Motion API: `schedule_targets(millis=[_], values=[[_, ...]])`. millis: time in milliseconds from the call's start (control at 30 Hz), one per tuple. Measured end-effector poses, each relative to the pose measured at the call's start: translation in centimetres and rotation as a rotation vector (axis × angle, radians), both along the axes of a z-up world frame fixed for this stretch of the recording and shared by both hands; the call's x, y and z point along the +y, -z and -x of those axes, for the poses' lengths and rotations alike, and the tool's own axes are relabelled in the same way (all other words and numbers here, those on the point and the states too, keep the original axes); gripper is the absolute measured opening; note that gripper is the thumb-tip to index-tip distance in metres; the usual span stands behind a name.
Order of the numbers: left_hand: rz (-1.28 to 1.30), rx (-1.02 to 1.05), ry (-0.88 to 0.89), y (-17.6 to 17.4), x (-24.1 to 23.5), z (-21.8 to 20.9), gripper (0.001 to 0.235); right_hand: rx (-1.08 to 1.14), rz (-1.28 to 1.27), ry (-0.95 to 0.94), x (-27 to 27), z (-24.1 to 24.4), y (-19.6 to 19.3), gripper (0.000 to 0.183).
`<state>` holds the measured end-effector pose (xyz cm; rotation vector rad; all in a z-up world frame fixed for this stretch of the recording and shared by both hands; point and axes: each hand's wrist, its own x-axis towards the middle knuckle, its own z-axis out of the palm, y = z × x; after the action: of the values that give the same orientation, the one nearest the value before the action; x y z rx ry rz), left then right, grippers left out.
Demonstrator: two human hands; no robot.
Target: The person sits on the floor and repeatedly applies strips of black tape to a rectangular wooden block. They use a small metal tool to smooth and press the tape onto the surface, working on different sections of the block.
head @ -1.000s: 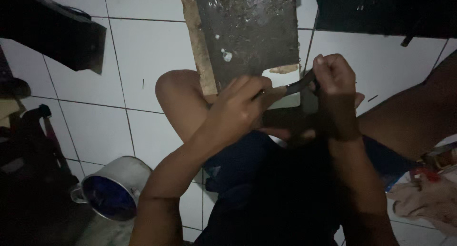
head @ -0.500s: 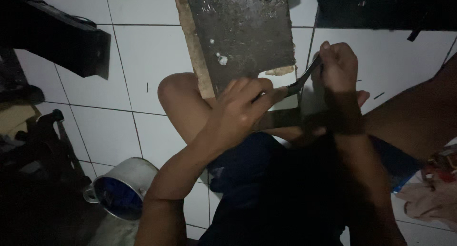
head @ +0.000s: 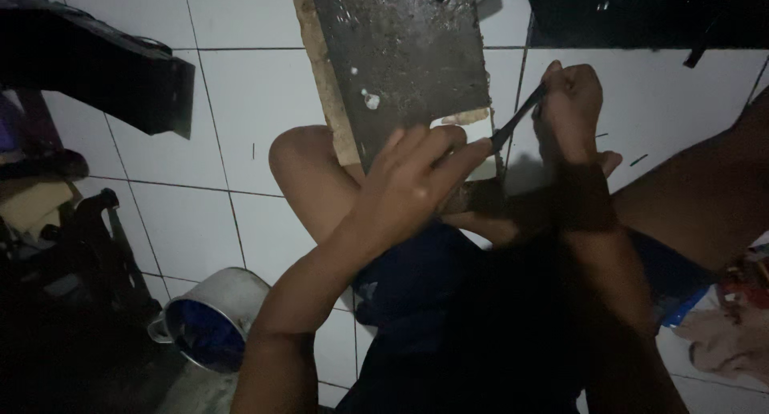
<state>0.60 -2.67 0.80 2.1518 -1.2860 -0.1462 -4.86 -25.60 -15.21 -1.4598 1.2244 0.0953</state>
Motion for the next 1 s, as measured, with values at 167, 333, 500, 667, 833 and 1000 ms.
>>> schedule_targets(millis=[167, 333, 500, 667, 833, 1000], values=[[-0.06, -0.073, 0.028, 0.0, -0.2, 0.2, 0.049, 0.002, 0.172, 0.052, -1.4, 1.4, 2.4, 0.023], [0.016, -0.126, 0.003, 0.3, -0.1, 0.0, 0.047, -0.262, 0.222, 0.124, -7.3, 6.4, 0.5, 0.022], [0.067, 0.182, -0.074, -0.1, -0.8, 2.7, 0.029, -0.388, 0.284, -0.025, -4.6, 12.7, -7.9, 0.019], [0.358, 1.334, 0.043, -1.2, -2.7, 5.7, 0.047, -0.479, 0.321, -0.601, 5.2, 16.0, -14.9, 0.018], [0.673, 1.786, -0.079, -1.9, -3.0, 4.3, 0.051, -0.461, 0.328, -0.98, 9.7, 16.5, -17.1, 0.02], [0.18, 0.651, -0.08, -4.7, 3.0, 2.2, 0.042, -0.631, 0.739, -1.324, 9.1, 14.5, -16.8, 0.023]])
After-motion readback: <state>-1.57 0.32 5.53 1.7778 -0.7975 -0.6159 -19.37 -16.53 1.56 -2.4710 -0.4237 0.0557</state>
